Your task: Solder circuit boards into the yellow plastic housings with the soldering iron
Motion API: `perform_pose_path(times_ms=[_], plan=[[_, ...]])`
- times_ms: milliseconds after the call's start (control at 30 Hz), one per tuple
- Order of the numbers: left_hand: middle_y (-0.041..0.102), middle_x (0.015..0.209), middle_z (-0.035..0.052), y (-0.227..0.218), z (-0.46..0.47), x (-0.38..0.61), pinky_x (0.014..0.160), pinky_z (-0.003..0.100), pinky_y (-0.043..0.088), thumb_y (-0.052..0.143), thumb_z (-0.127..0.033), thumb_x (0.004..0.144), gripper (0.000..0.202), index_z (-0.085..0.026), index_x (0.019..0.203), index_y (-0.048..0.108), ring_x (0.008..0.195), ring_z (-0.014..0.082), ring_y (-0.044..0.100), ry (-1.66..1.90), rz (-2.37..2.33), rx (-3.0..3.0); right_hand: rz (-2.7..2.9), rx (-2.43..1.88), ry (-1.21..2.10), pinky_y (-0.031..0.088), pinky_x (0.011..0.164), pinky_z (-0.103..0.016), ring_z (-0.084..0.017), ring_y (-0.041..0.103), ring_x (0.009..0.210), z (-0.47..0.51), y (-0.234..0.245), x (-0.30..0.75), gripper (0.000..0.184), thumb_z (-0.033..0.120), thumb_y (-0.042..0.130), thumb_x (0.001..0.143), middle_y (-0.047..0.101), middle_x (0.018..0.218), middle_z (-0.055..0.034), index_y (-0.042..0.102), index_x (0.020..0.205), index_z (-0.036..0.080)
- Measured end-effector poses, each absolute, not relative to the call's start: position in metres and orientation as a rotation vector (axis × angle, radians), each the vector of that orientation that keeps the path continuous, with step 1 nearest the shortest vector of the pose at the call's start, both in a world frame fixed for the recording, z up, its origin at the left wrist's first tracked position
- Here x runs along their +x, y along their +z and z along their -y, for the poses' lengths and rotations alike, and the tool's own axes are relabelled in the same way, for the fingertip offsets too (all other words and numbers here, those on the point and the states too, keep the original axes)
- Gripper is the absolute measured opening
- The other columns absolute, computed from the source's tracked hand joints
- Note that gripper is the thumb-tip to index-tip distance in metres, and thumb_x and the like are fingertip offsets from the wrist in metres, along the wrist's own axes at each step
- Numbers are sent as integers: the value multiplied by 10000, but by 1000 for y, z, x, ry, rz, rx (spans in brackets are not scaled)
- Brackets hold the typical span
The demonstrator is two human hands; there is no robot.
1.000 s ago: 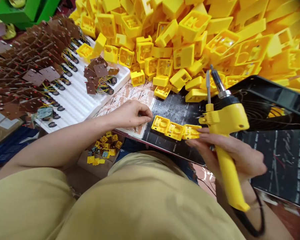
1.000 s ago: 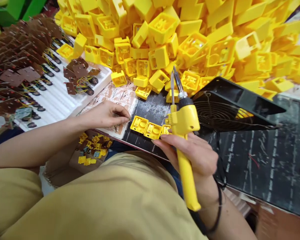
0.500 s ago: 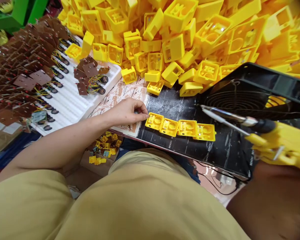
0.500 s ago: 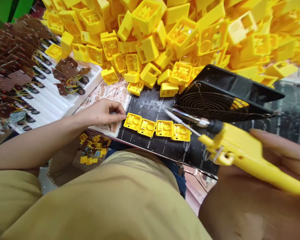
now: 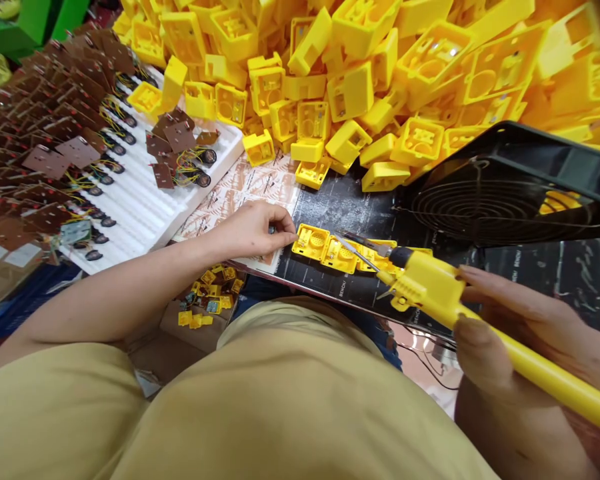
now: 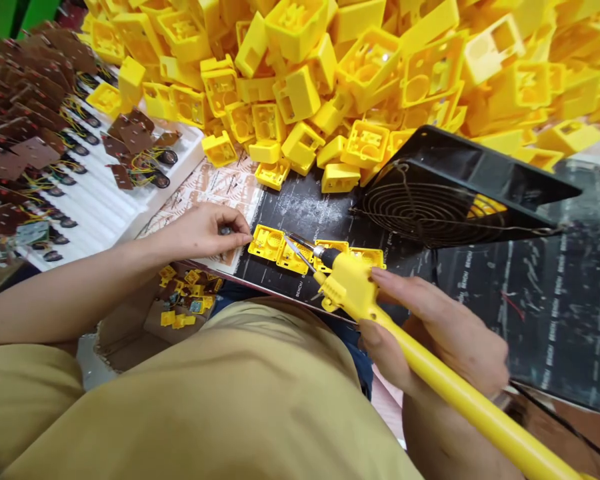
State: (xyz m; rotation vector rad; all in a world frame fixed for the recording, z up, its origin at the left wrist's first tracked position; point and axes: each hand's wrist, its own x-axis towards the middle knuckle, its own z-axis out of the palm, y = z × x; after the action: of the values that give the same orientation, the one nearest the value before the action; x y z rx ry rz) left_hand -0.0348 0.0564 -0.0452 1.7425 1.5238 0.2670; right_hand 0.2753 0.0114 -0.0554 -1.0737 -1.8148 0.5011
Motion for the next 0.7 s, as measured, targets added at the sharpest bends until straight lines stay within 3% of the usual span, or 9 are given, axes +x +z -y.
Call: perform_pose_path(times_ms=[133, 333, 433, 567, 700], plan=[[720, 734, 6, -39, -51, -28, 695, 232, 460, 603, -211, 810, 112, -150, 804, 697, 698, 123, 645, 200, -1591, 1895, 2006, -916, 487, 536, 489, -247, -172, 679, 677, -13, -55, 277, 529, 187, 721, 819, 731, 986, -71, 594, 1326, 263], [739, 787, 22, -43, -41, -24, 771, 300, 474, 562, -236, 868, 151, -155, 861, 688, 735, 165, 677, 137, -1580, 2224, 2183, -665, 645, 592, 667, -270, -159, 681, 778, -16, -48, 269, 601, 84, 693, 836, 695, 833, -32, 494, 1392, 197], [732, 769, 40, -47, -38, -24, 779, 346, 479, 529, -238, 895, 175, -142, 876, 674, 718, 197, 683, 123, -1557, 2412, 2259, -585, 555, 599, 698, -256, -146, 678, 794, -18, -44, 266, 556, 64, 765, 768, 707, 870, -38, 555, 1277, 141], [698, 702, 53, -51, -34, -22, 706, 344, 477, 479, -232, 927, 223, -125, 862, 664, 639, 205, 653, 141, -1520, 2647, 2253, -569, 517, 602, 699, -248, -140, 677, 773, -20, -42, 262, 340, 57, 791, 738, 702, 847, -40, 630, 1028, 134], [686, 695, 63, -54, -32, -22, 685, 337, 482, 448, -225, 953, 257, -121, 861, 664, 632, 206, 638, 185, -1509, 2800, 2263, -558, 476, 606, 680, -247, -135, 678, 762, -21, -40, 261, 286, 64, 791, 740, 697, 827, -34, 633, 972, 120]])
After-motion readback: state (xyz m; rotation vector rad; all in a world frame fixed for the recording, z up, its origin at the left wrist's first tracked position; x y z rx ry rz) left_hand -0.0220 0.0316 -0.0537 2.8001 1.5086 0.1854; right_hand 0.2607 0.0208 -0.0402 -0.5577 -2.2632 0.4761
